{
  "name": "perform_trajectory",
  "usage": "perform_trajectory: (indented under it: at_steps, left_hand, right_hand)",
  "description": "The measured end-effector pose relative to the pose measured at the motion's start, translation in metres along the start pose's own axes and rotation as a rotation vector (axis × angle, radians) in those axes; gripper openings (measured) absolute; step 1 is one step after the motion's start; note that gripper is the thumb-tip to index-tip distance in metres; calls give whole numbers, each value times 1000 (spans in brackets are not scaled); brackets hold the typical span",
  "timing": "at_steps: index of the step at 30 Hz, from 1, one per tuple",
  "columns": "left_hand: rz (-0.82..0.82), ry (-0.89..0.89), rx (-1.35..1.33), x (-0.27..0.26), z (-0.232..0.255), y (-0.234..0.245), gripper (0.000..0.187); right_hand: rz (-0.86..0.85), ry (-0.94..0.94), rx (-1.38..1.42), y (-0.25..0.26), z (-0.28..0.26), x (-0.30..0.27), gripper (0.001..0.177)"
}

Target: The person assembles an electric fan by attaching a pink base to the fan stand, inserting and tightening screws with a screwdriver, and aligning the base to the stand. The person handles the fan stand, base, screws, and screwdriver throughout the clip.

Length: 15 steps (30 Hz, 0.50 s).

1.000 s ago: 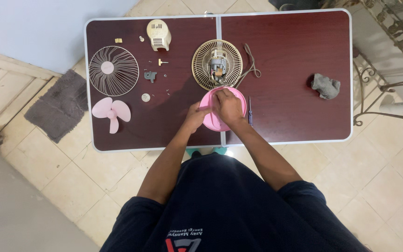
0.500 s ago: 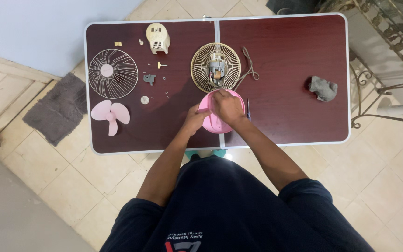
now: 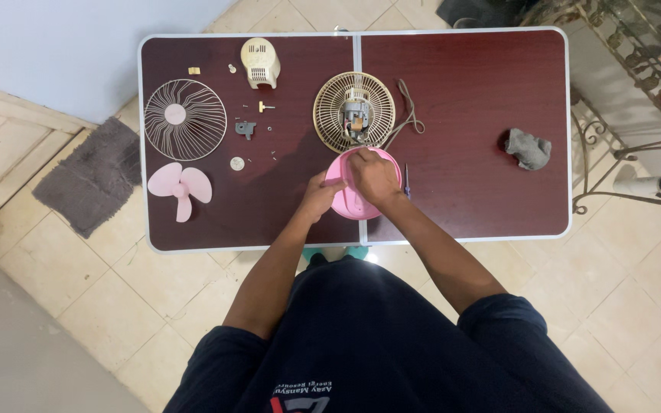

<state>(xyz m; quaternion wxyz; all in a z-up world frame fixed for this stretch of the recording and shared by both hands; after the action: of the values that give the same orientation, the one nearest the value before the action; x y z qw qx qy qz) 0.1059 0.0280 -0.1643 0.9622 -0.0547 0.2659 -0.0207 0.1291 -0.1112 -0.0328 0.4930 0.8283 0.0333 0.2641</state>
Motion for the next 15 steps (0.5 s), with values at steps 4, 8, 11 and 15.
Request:
perform_trajectory:
  at_steps: [4, 8, 11, 15]
  left_hand:
    - [20, -1, 51, 1, -2, 0, 31]
    - [25, -2, 30, 1, -5, 2, 31]
    - [13, 13, 41, 2, -4, 2, 33]
    - [-15, 50, 27, 0, -3, 1, 34]
  right_hand:
    - [19, -57, -12, -4, 0, -1, 17]
    - [69, -210, -35, -8, -6, -5, 9]
    - [82, -257, -16, -6, -9, -7, 9]
    - [76, -258, 12, -2, -9, -8, 9]
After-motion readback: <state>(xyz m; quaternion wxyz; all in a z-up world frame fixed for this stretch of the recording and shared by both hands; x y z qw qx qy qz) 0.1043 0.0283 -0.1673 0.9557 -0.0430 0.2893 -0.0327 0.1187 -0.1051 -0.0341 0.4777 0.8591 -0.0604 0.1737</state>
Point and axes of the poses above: each hand's wrist, its own x-axis towards the middle knuckle, its own y-axis out of the back of the hand, z = x × y, the point moved 5 cm from there along x, towards the middle knuckle, and after that the axes turned 8 degrees about z, right-handed, at the moved point
